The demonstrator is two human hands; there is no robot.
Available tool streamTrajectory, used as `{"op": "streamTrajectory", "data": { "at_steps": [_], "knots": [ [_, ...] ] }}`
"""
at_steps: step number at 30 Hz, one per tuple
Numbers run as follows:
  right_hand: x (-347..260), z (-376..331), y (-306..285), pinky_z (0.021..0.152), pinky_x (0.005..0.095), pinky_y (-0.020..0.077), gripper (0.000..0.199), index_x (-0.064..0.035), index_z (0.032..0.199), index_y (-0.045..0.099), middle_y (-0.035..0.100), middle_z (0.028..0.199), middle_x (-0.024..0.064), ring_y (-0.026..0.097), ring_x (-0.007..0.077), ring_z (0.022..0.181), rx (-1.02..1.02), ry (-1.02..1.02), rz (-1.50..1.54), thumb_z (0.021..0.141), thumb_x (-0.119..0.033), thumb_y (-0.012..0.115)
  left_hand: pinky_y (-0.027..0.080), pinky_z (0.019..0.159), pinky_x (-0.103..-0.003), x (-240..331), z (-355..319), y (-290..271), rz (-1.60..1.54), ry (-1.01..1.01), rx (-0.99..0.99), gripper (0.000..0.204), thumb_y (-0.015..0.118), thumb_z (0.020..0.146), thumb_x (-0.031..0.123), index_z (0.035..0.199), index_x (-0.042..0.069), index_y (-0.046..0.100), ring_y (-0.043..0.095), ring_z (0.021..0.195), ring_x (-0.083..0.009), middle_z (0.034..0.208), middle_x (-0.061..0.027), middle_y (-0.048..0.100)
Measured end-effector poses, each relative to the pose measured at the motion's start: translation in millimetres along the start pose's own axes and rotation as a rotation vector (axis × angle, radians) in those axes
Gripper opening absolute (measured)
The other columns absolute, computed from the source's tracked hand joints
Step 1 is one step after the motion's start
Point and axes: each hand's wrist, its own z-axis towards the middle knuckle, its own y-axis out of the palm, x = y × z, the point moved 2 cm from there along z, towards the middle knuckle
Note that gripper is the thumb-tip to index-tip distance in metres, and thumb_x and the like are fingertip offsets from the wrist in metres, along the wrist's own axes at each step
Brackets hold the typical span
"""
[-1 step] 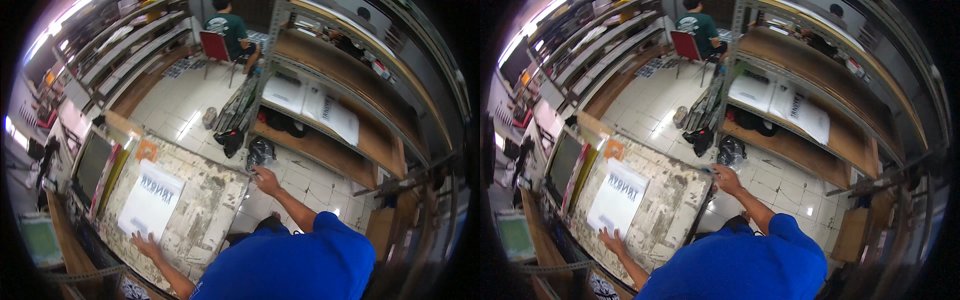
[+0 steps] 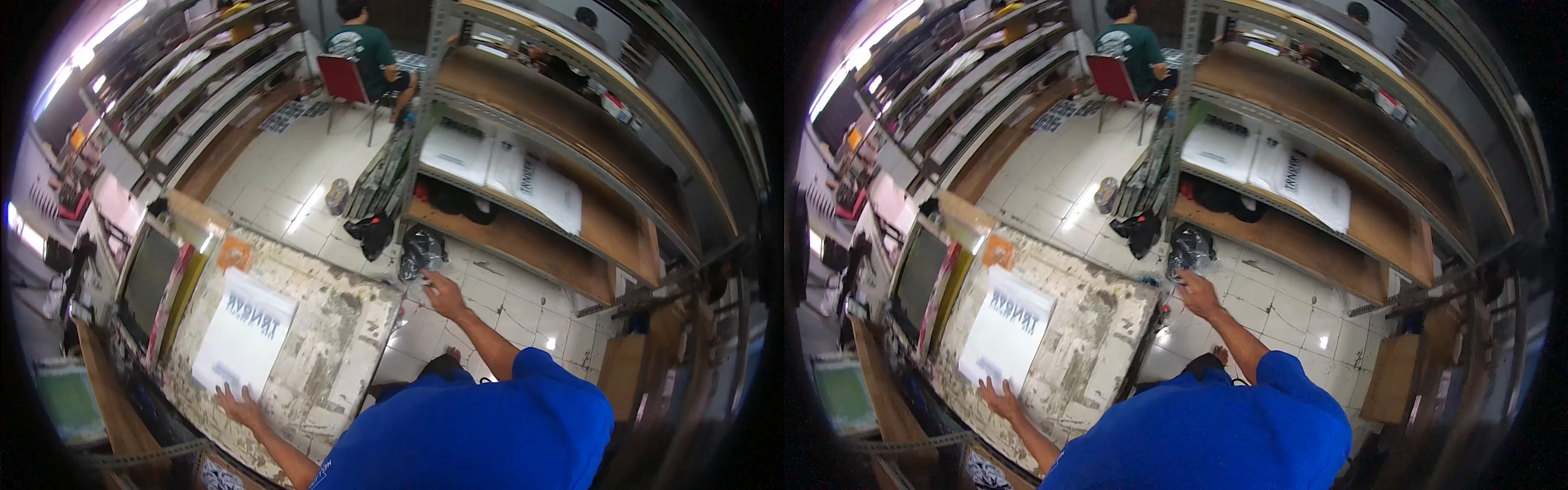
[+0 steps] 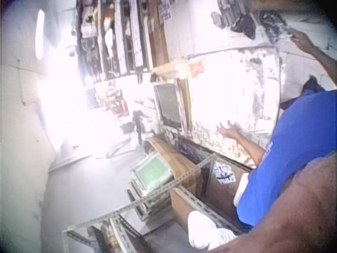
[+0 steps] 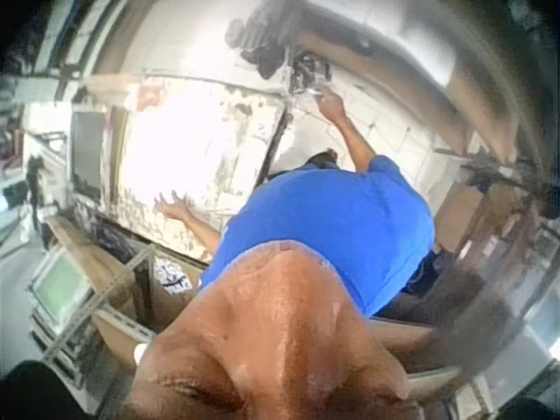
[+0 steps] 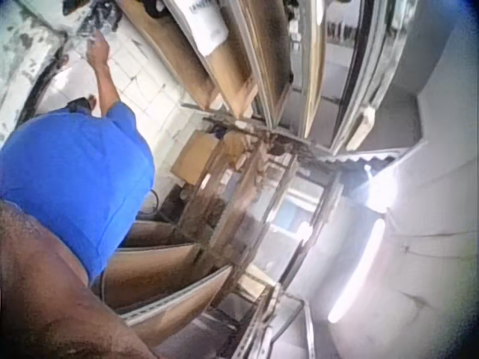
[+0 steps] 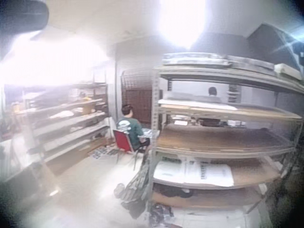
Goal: The person picks up a stack of printed plastic bags, folds them together, and rolls them into a bundle by hand.
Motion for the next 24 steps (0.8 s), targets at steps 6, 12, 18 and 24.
{"op": "streamTrajectory", "data": {
  "at_steps": [6, 12, 18, 24],
  "knots": [
    [128.7, -96.4, -127.1, 0.087, 0.0415, 0.0524, 0.052, -0.0071, 0.135, 0.054, 0.067, 0.117, 0.0160, 0.067, 0.0334, 0.096, 0.053, 0.598, -0.310, 0.086, -0.018, 0.065, 0.036, 0.109, -0.051, 132.4, -43.8, 11.1, -0.203, 0.079, 0.038, 0.048, 0.072, 0.080, 0.012, 0.125, -0.003, 0.061, 0.045, 0.131, -0.0416, 0.141, -0.0245, 0.050],
    [153.0, -105.8, -210.8, 0.089, 0.0400, 0.0522, 0.052, -0.0036, 0.131, 0.057, 0.071, 0.107, 0.0167, 0.067, 0.0330, 0.100, -0.178, 0.589, -0.184, 0.084, -0.024, 0.070, 0.034, 0.110, -0.049, 286.4, -126.1, 78.2, -0.374, 0.201, -0.192, 0.052, 0.073, 0.078, 0.013, 0.127, 0.000, 0.061, 0.045, 0.131, -0.0408, 0.140, -0.0252, 0.049],
    [63.5, -18.8, -358.2, 0.092, 0.0390, 0.0515, 0.053, -0.0039, 0.131, 0.058, 0.068, 0.118, 0.0168, 0.066, 0.0306, 0.105, -0.267, 0.281, -0.077, 0.086, -0.031, 0.072, 0.035, 0.108, -0.051, 340.8, -144.4, 154.1, -0.229, -0.013, -0.090, 0.059, 0.072, 0.085, 0.036, 0.131, 0.002, 0.059, 0.046, 0.129, -0.0386, 0.139, -0.0220, 0.052],
    [-104.3, 63.3, -545.0, 0.094, 0.0384, 0.0522, 0.060, -0.0074, 0.127, 0.063, 0.069, 0.115, 0.0143, 0.067, 0.0277, 0.105, -0.016, -0.206, -0.218, 0.069, -0.009, 0.081, 0.043, 0.096, -0.053, 369.0, -143.6, 157.5, 0.209, -0.214, -0.014, 0.063, 0.058, 0.089, 0.061, 0.125, 0.010, 0.065, 0.052, 0.124, -0.0310, 0.136, -0.0096, 0.057]
  ]
}}
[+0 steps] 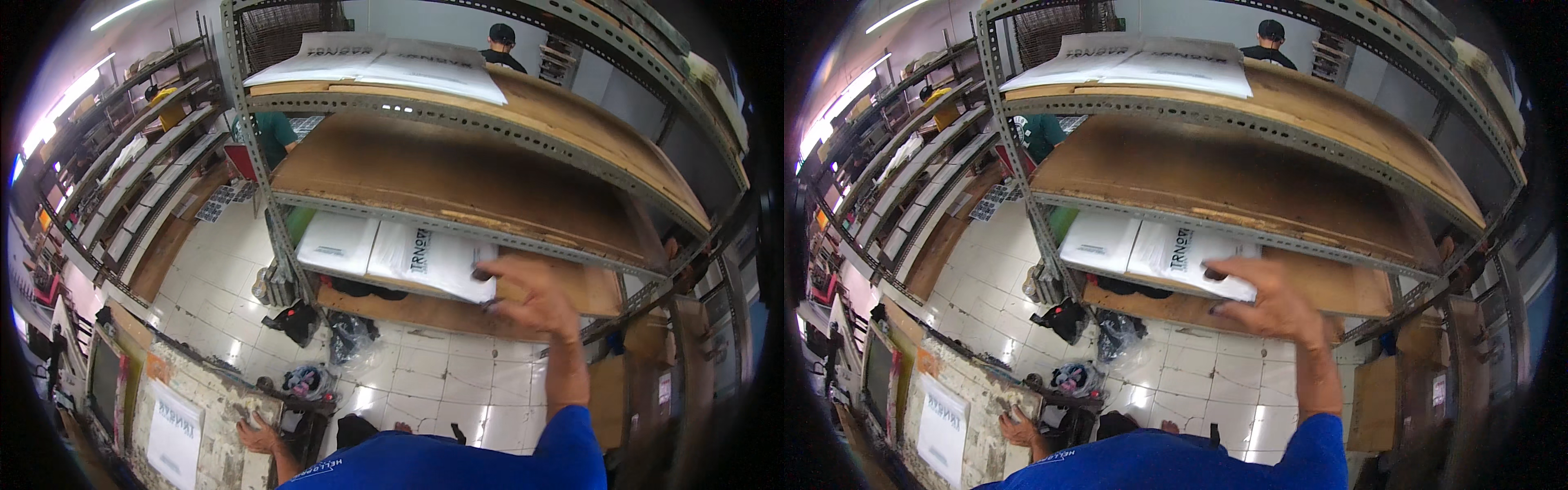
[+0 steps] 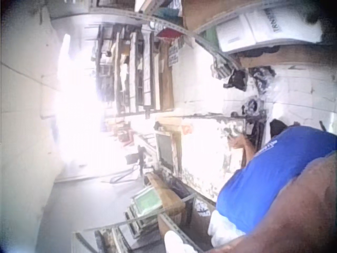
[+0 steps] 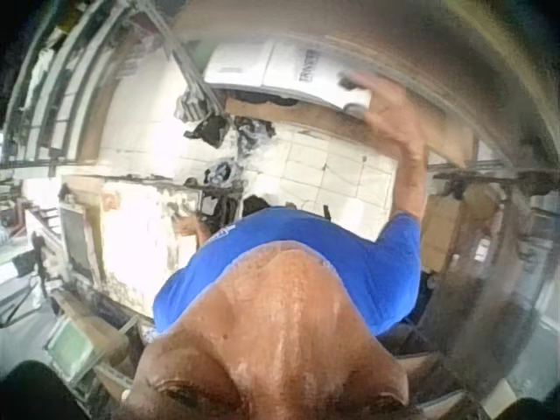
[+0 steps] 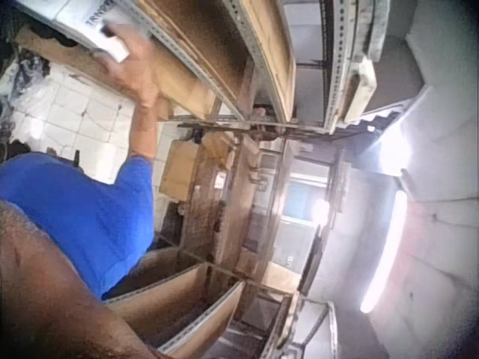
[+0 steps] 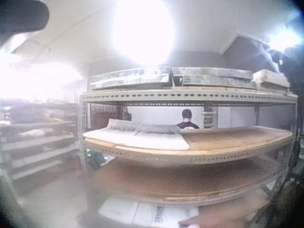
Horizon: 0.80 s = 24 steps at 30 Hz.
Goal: The person picks up a stack of printed plastic bags, folds them together, and rolls them into a bundle by hand.
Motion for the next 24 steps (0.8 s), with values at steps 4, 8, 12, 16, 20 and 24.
{"op": "streamTrajectory", "data": {
  "at_steps": [4, 8, 12, 16, 20, 24],
  "knots": [
    [-9.4, 71.4, -84.2, 0.089, 0.0343, 0.0539, 0.065, -0.0052, 0.131, 0.059, 0.070, 0.109, 0.0136, 0.068, 0.0231, 0.099, 0.127, -0.048, -0.158, 0.068, 0.001, 0.073, 0.044, 0.095, -0.052, 18.1, -6.3, -10.2, 0.150, 0.043, 0.033, 0.062, 0.057, 0.090, 0.062, 0.127, 0.013, 0.064, 0.052, 0.124, -0.0293, 0.134, -0.0076, 0.058],
    [23.0, 165.5, -138.1, 0.093, 0.0351, 0.0507, 0.058, -0.0056, 0.137, 0.053, 0.065, 0.120, 0.0160, 0.063, 0.0236, 0.108, 0.148, -0.009, -0.379, 0.083, -0.019, 0.073, 0.042, 0.100, -0.047, 16.9, -6.6, -8.2, 0.232, 0.016, 0.031, 0.061, 0.054, 0.092, 0.063, 0.128, 0.015, 0.064, 0.052, 0.126, -0.0260, 0.136, -0.0040, 0.059],
    [72.6, 248.4, -176.0, 0.103, 0.0392, 0.0453, 0.065, -0.0053, 0.141, 0.047, 0.058, 0.131, 0.0202, 0.059, 0.0300, 0.118, 0.127, -0.007, -0.675, 0.085, -0.027, 0.072, 0.046, 0.096, -0.046, 3.6, 5.8, 28.7, 0.122, 0.249, 0.251, 0.058, 0.057, 0.093, 0.057, 0.123, 0.009, 0.066, 0.055, 0.120, -0.0314, 0.131, -0.0114, 0.061],
    [136.4, 361.3, -192.1, 0.102, 0.0435, 0.0456, 0.074, -0.0121, 0.149, 0.039, 0.055, 0.136, 0.0164, 0.054, 0.0285, 0.124, 0.023, 0.086, -0.865, 0.086, -0.032, 0.073, 0.046, 0.096, -0.046, 56.7, 6.2, 0.8, 0.145, 0.206, 0.282, 0.057, 0.057, 0.093, 0.057, 0.123, 0.009, 0.066, 0.055, 0.120, -0.0312, 0.131, -0.0112, 0.061],
    [203.7, 441.9, -202.3, 0.107, 0.0423, 0.0420, 0.082, -0.0123, 0.151, 0.034, 0.052, 0.140, 0.0177, 0.050, 0.0296, 0.131, 0.002, 0.163, -0.827, 0.085, -0.039, 0.075, 0.046, 0.096, -0.046, 100.3, 17.6, -1.0, 0.141, 0.189, 0.298, 0.057, 0.057, 0.093, 0.057, 0.123, 0.009, 0.066, 0.056, 0.119, -0.0311, 0.130, -0.0110, 0.061],
    [266.3, 494.3, -207.5, 0.114, 0.0429, 0.0334, 0.093, -0.0099, 0.153, 0.030, 0.042, 0.149, 0.0203, 0.042, 0.0301, 0.137, -0.076, 0.189, -0.821, 0.081, -0.047, 0.077, 0.046, 0.096, -0.046, 137.0, 28.7, 2.6, 0.131, 0.196, 0.270, 0.057, 0.057, 0.093, 0.057, 0.122, 0.009, 0.067, 0.056, 0.119, -0.0310, 0.130, -0.0108, 0.062]
  ]
}}
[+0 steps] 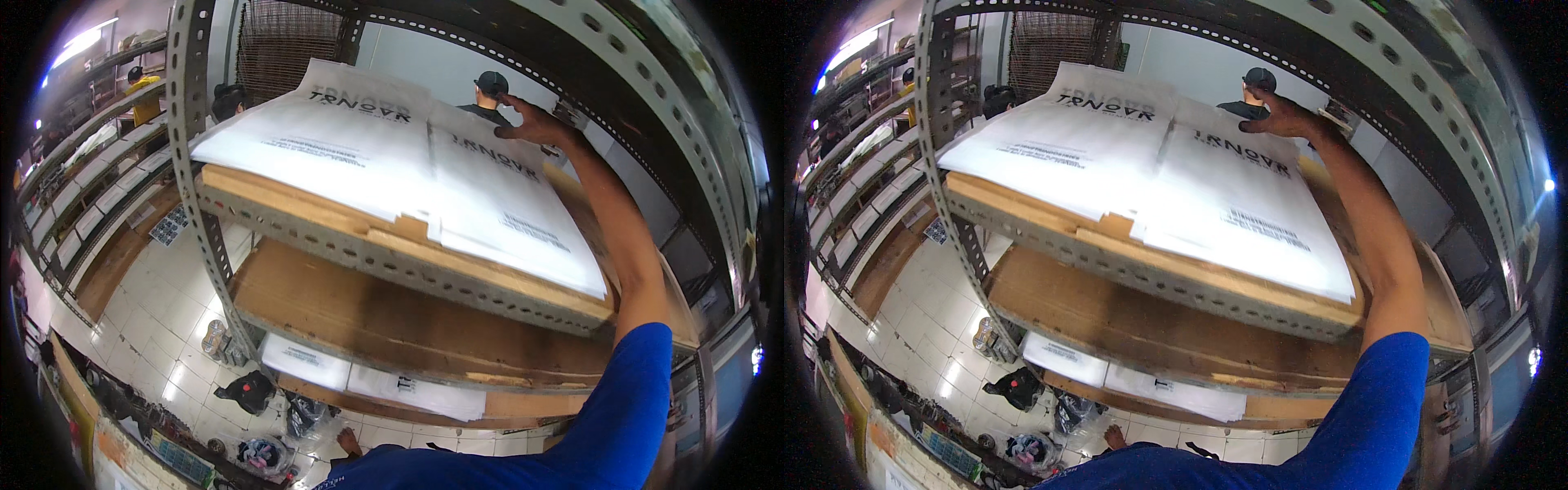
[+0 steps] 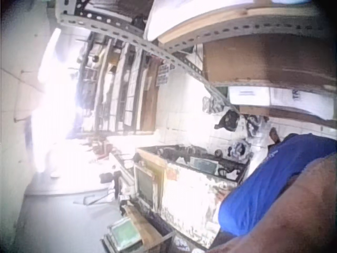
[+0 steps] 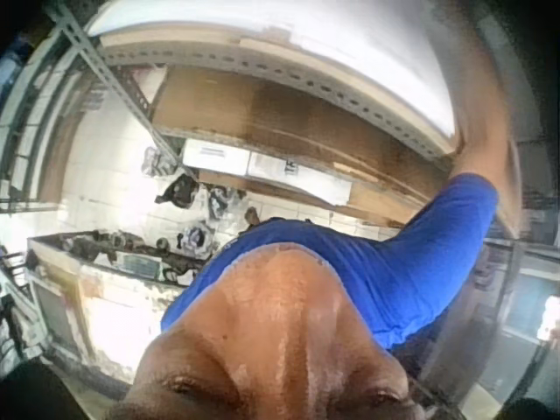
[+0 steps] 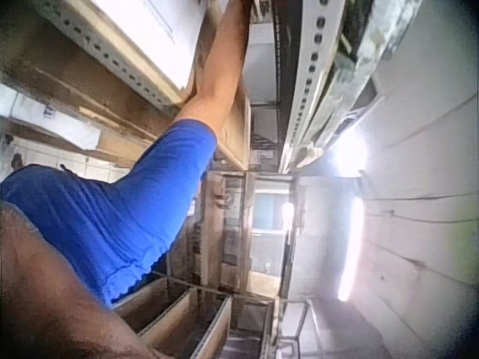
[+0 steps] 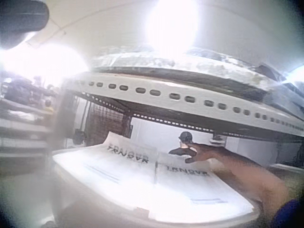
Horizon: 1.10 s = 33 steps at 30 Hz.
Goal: The person picks up a stack of printed plastic bags, folds them together, and rolls them into a bundle by hand.
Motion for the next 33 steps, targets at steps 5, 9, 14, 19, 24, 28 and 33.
{"op": "streamTrajectory", "data": {
  "at_steps": [5, 9, 14, 19, 24, 28, 33],
  "knots": [
    [16.5, 33.4, 31.2, 0.114, 0.0357, 0.0308, 0.089, -0.0080, 0.151, 0.036, 0.045, 0.148, 0.0164, 0.042, 0.0249, 0.136, -0.231, -0.070, 0.322, 0.084, -0.055, 0.071, 0.046, 0.096, -0.045, 21.5, 13.2, 3.9, 0.004, -0.008, 0.006, 0.057, 0.057, 0.092, 0.057, 0.122, 0.009, 0.067, 0.056, 0.119, -0.0308, 0.129, -0.0105, 0.062],
    [49.1, 33.8, 46.5, 0.104, 0.0338, 0.0390, 0.070, -0.0067, 0.136, 0.056, 0.063, 0.126, 0.0085, 0.054, 0.0178, 0.119, -0.445, 0.187, 0.344, 0.083, -0.049, 0.074, 0.046, 0.096, -0.045, 32.2, 15.2, 9.1, -0.003, -0.007, -0.016, 0.057, 0.057, 0.092, 0.057, 0.122, 0.009, 0.067, 0.056, 0.119, -0.0307, 0.129, -0.0103, 0.062],
    [45.3, 32.2, 35.5, 0.094, 0.0332, 0.0450, 0.062, -0.0048, 0.126, 0.062, 0.068, 0.112, 0.0069, 0.060, 0.0165, 0.105, -0.485, 0.230, 0.359, 0.076, -0.038, 0.080, 0.046, 0.095, -0.045, 32.1, 16.9, 7.8, 0.012, -0.016, -0.017, 0.057, 0.057, 0.092, 0.057, 0.121, 0.009, 0.067, 0.057, 0.118, -0.0305, 0.128, -0.0100, 0.063],
    [45.2, 28.7, 38.1, 0.093, 0.0321, 0.0447, 0.064, -0.0033, 0.125, 0.062, 0.067, 0.112, 0.0068, 0.059, 0.0163, 0.104, -0.467, 0.227, 0.443, 0.069, -0.025, 0.084, 0.046, 0.095, -0.044, 29.1, 16.9, 7.1, 0.012, -0.020, -0.012, 0.057, 0.057, 0.092, 0.057, 0.121, 0.009, 0.068, 0.057, 0.118, -0.0304, 0.128, -0.0098, 0.063],
    [41.1, 28.9, 32.5, 0.093, 0.0321, 0.0457, 0.066, -0.0024, 0.123, 0.063, 0.069, 0.109, 0.0075, 0.061, 0.0170, 0.102, -0.374, 0.223, 0.351, 0.061, -0.017, 0.084, 0.046, 0.095, -0.044, 23.1, 13.1, 7.1, 0.017, -0.038, -0.005, 0.057, 0.057, 0.092, 0.057, 0.120, 0.009, 0.068, 0.057, 0.118, -0.0302, 0.127, -0.0095, 0.064],
    [28.8, 24.9, 20.6, 0.089, 0.0339, 0.0490, 0.065, -0.0020, 0.116, 0.067, 0.071, 0.104, 0.0096, 0.065, 0.0206, 0.097, -0.364, 0.225, 0.321, 0.056, -0.017, 0.086, 0.047, 0.095, -0.044, 16.3, 7.8, 5.9, 0.020, -0.049, -0.005, 0.057, 0.057, 0.092, 0.057, 0.120, 0.009, 0.068, 0.057, 0.118, -0.0301, 0.127, -0.0093, 0.064],
    [-18.4, -5.5, -24.6, 0.086, 0.0360, 0.0517, 0.065, -0.0018, 0.111, 0.069, 0.071, 0.102, 0.0163, 0.068, 0.0276, 0.094, -0.142, 0.223, 0.037, 0.051, -0.019, 0.086, 0.047, 0.095, -0.044, 6.6, 1.1, 4.8, 0.027, -0.067, 0.003, 0.057, 0.058, 0.092, 0.057, 0.119, 0.009, 0.068, 0.058, 0.117, -0.0299, 0.126, -0.0090, 0.064]
  ]
}}
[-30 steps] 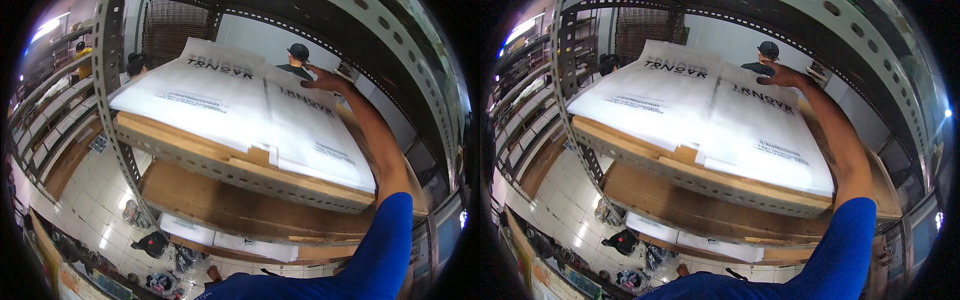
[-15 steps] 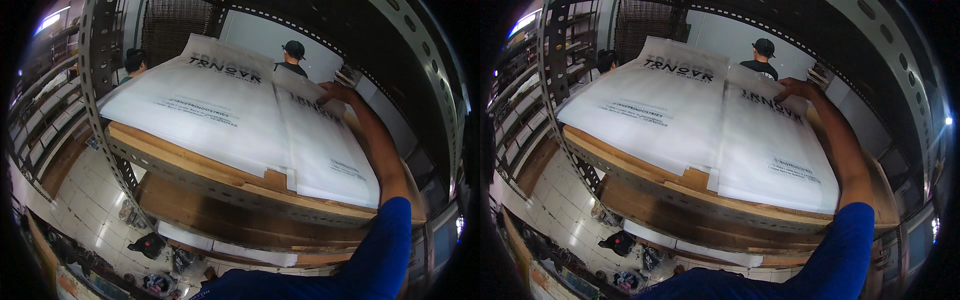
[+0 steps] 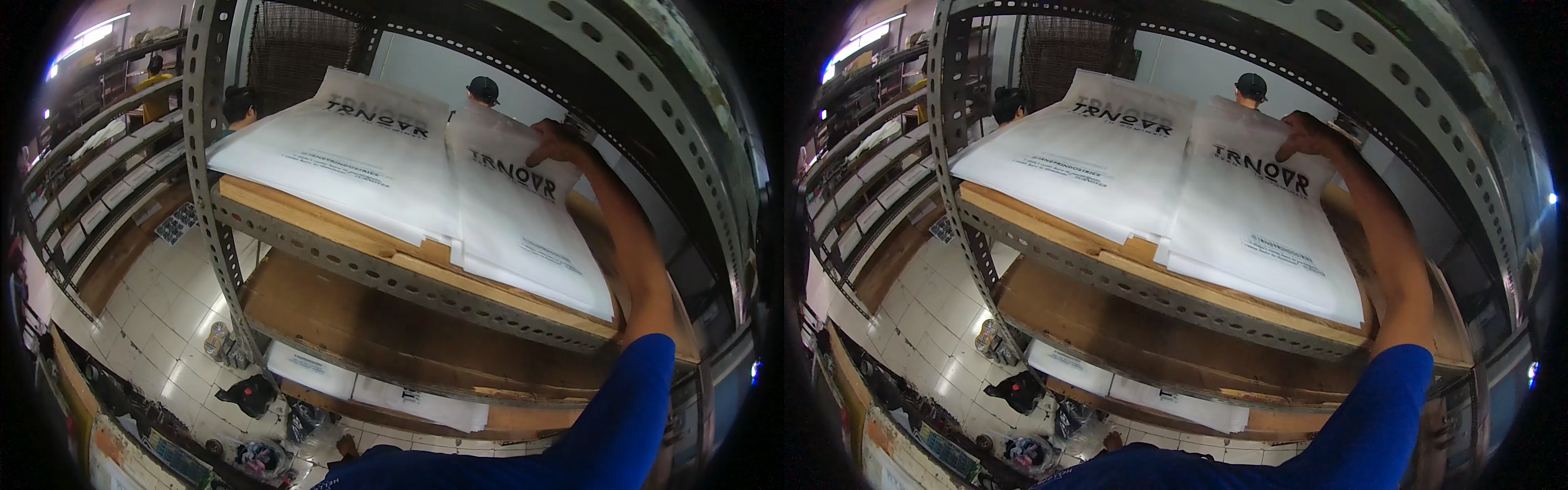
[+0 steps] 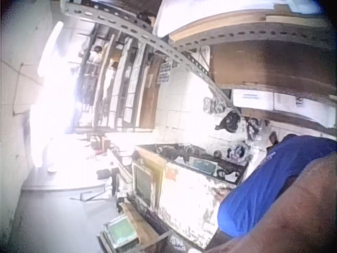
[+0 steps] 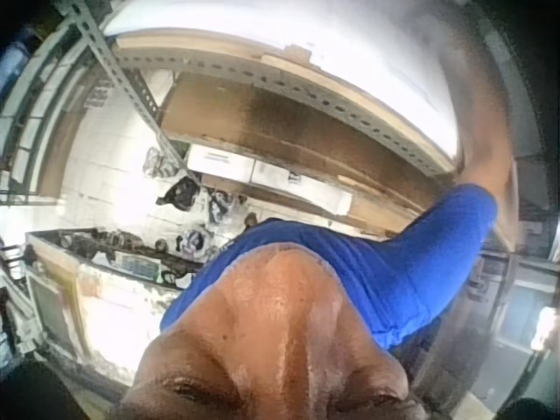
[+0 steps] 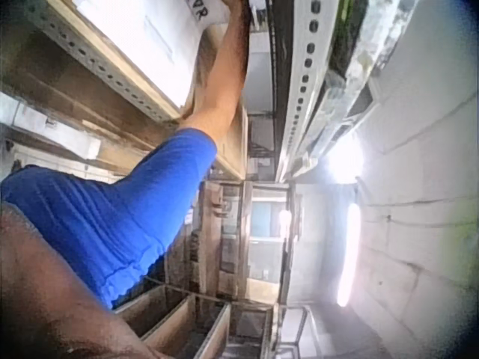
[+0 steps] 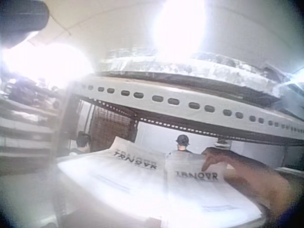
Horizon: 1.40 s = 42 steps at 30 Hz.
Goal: The person picks up a stack of printed plastic bags, folds them together, and rolls them into a bundle by hand.
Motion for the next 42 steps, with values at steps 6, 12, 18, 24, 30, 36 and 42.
{"op": "streamTrajectory", "data": {
  "at_steps": [6, 12, 18, 24, 30, 36, 42],
  "knots": [
    [-37.6, -95.3, -19.1, 0.079, 0.0451, 0.0544, 0.044, 0.0003, 0.101, 0.066, 0.069, 0.084, 0.0209, 0.068, 0.0381, 0.086, 0.514, -0.204, -0.354, 0.062, -0.015, 0.077, 0.047, 0.094, -0.043, -16.3, -11.3, 0.1, -0.011, -0.020, 0.012, 0.057, 0.058, 0.092, 0.057, 0.119, 0.009, 0.069, 0.058, 0.117, -0.0297, 0.125, -0.0087, 0.065],
    [-71.8, -230.9, -18.8, 0.072, 0.0405, 0.0537, 0.032, -0.0007, 0.091, 0.060, 0.068, 0.083, 0.0193, 0.069, 0.0360, 0.082, 0.847, -0.287, -0.454, 0.061, -0.005, 0.071, 0.045, 0.097, -0.043, -50.7, -30.5, 9.9, 0.078, -0.110, -0.066, 0.058, 0.055, 0.092, 0.060, 0.121, 0.012, 0.068, 0.057, 0.120, -0.0272, 0.128, -0.0060, 0.064],
    [-66.2, -348.3, -36.3, 0.067, 0.0378, 0.0534, 0.034, -0.0022, 0.094, 0.063, 0.068, 0.085, 0.0147, 0.067, 0.0319, 0.073, 1.148, -0.629, -0.531, 0.063, -0.008, 0.076, 0.042, 0.102, -0.042, -108.4, -55.7, 45.0, 0.220, -0.346, -0.155, 0.060, 0.051, 0.092, 0.064, 0.125, 0.016, 0.066, 0.054, 0.125, -0.0234, 0.133, -0.0019, 0.061],
    [2.9, -457.2, -79.7, 0.075, 0.0369, 0.0540, 0.047, 0.0047, 0.111, 0.063, 0.070, 0.094, 0.0191, 0.071, 0.0313, 0.083, 1.138, -0.664, -0.425, 0.075, -0.018, 0.082, 0.038, 0.106, -0.039, -93.1, -52.3, 32.5, 0.281, -0.488, -0.102, 0.061, 0.046, 0.093, 0.067, 0.124, 0.020, 0.068, 0.054, 0.127, -0.0185, 0.133, 0.0022, 0.062],
    [24.2, -556.7, -111.6, 0.086, 0.0369, 0.0491, 0.033, -0.0002, 0.107, 0.067, 0.070, 0.104, 0.0101, 0.065, 0.0250, 0.097, 0.754, -0.357, -0.206, 0.078, -0.012, 0.076, 0.031, 0.110, -0.045, -74.7, -55.0, 26.0, 0.155, -0.500, -0.245, 0.065, 0.048, 0.090, 0.070, 0.126, 0.020, 0.067, 0.045, 0.136, -0.0205, 0.144, -0.0017, 0.054],
    [-34.1, -583.6, -48.0, 0.062, 0.0386, 0.0375, 0.026, -0.0073, 0.075, 0.056, 0.052, 0.065, 0.0108, 0.052, 0.0335, 0.060, 0.255, -0.589, -0.107, 0.056, -0.017, 0.072, 0.023, 0.113, -0.051, -83.8, -44.7, 9.1, 0.041, -0.530, -0.289, 0.068, 0.048, 0.088, 0.072, 0.131, 0.023, 0.063, 0.039, 0.140, -0.0244, 0.148, -0.0049, 0.049],
    [-94.5, -604.3, -10.7, 0.052, 0.0425, 0.0468, 0.028, -0.0063, 0.071, 0.049, 0.055, 0.060, 0.0116, 0.060, 0.0338, 0.056, 0.006, -0.747, -0.079, 0.051, -0.007, 0.068, 0.037, 0.106, -0.048, -54.1, -82.5, -32.4, -0.856, -0.084, 0.023, 0.061, 0.071, 0.083, 0.045, 0.125, 0.003, 0.060, 0.048, 0.130, -0.0379, 0.138, -0.0215, 0.053]
  ]
}}
